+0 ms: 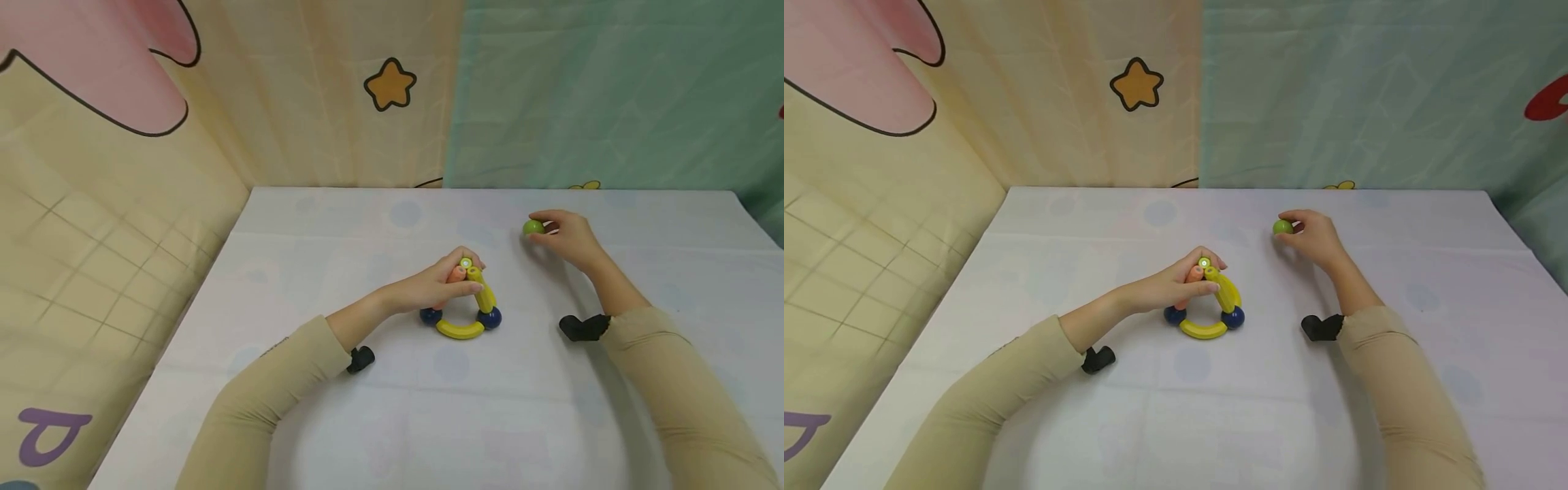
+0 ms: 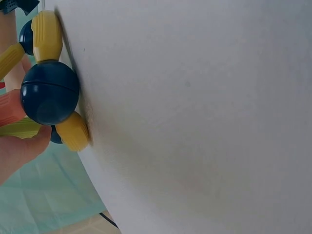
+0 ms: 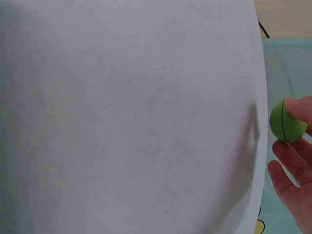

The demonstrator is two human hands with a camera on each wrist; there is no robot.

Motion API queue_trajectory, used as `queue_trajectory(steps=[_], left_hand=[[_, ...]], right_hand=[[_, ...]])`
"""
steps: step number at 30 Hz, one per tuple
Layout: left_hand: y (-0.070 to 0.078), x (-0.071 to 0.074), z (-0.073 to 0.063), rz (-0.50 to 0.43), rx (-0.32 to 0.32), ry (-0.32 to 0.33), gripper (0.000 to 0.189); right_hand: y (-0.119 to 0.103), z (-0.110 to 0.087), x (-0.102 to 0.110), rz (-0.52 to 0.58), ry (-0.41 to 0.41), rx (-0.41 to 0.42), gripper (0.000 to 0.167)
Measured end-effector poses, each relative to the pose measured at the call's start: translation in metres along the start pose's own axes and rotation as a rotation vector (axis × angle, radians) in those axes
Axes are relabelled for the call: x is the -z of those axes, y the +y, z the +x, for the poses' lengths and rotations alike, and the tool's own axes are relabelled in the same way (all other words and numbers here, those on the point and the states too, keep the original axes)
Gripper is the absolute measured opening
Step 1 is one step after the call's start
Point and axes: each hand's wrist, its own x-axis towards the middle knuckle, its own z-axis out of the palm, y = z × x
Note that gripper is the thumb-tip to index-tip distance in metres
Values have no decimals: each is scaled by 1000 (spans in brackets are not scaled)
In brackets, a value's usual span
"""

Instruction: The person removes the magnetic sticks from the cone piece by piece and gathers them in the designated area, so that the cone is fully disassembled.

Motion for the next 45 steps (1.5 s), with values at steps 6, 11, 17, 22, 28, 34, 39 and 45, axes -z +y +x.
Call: queue_trajectory(steps=[6, 11, 17, 22, 28, 34, 39, 45], left_hand=[[1, 0, 0, -4, -9, -3, 32], [1, 0, 0, -7, -5, -5, 32], [1, 0, 0, -3, 0, 1, 34], [1, 0, 0, 3, -5, 13, 35], [1, -1, 0, -12, -21, 42, 35], [2, -1, 0, -19, -23, 62, 30], [3, 0, -1, -22, -20, 63, 31], [3, 0, -1, -25, -11, 66, 31]], right_hand=[[7, 7, -4, -46, -39, -11, 42], [9, 9, -4, -34, -54, -28, 43], [9, 9, -4, -33, -67, -33, 45], [7, 9, -4, -28, -77, -32, 45], [7, 9, -4, -36, -75, -28, 45], [6, 7, -2, -36, -82, -24, 48], [4, 5, 1, -37, -83, -16, 48], [2, 2, 5, -27, -79, -16, 50]])
